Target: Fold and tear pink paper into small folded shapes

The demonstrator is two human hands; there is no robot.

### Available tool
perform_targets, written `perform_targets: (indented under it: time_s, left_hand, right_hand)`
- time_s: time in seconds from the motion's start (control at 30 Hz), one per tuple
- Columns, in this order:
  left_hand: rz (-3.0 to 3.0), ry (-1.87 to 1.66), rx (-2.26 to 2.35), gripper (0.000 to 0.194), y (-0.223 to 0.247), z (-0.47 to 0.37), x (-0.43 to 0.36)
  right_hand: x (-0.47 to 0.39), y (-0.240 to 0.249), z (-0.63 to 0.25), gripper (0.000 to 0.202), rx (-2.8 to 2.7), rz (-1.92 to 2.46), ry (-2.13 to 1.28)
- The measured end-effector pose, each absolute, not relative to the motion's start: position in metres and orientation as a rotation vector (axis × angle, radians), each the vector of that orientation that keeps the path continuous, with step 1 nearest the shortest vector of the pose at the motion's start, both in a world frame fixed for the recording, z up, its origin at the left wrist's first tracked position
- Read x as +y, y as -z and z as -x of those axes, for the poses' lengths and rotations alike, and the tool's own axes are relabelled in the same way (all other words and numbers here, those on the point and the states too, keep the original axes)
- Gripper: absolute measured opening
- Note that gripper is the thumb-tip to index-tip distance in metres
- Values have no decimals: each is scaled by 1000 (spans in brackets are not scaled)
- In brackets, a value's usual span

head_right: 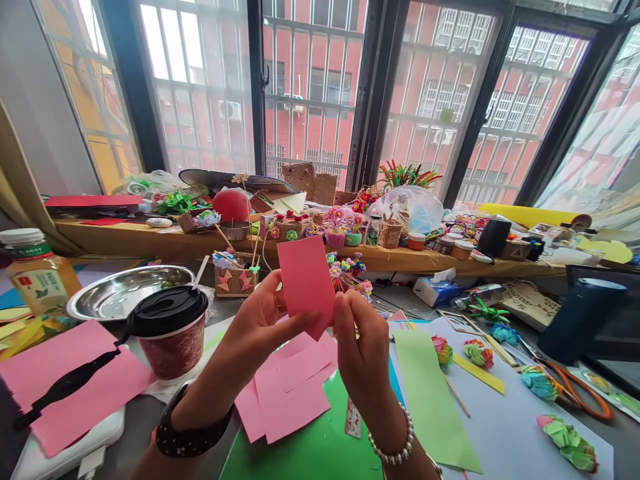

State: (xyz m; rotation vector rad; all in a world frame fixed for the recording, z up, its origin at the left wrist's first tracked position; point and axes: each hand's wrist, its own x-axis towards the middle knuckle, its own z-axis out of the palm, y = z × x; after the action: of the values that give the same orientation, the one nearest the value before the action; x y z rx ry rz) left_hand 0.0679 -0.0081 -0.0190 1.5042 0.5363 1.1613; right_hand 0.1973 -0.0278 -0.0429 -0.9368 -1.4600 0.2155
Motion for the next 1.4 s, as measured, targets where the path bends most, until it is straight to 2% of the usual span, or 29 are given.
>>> perform_targets:
  time_s: [0.2, 0.4, 0.53, 0.7, 0.87, 0.97, 1.1, 1.27, 1.4]
  left_hand:
    - [-1546, -1166, 530, 41, 19, -65, -6]
    - [-1767, -1035, 648, 39, 20, -60, -4]
    - [-1922, -945, 654, 40, 23, -63, -5]
    - [-1991, -923, 625, 28, 25, -67, -7]
    - [-1766, -1017, 602, 26, 24, -70, -5]
    - [-1685, -1152, 611, 20, 25, -72, -5]
    - [-1708, -1261, 756, 18, 25, -73, -5]
    - [-1753, -1303, 818, 19, 24, -74, -8]
    - [-1752, -1348, 822, 18, 23, -73, -9]
  right_hand:
    - [-26, 42, -203, 25, -1558, 915, -213]
    - [-26, 37, -211, 34, -1499, 1019, -214]
    - [-30, 30, -212, 15, -1242, 1022, -284]
    - [-34, 30, -209, 15, -1214, 1030, -279]
    - [-34, 33, -209, 12, -1368, 991, -232]
    - [-33, 35, -207, 10, -1444, 1036, -99]
    - [-31, 37, -200, 12, -1372, 1125, 256]
    - [-29, 39, -196, 12, -1339, 1095, 327]
    - [-29, 41, -198, 23, -1421, 1017, 461]
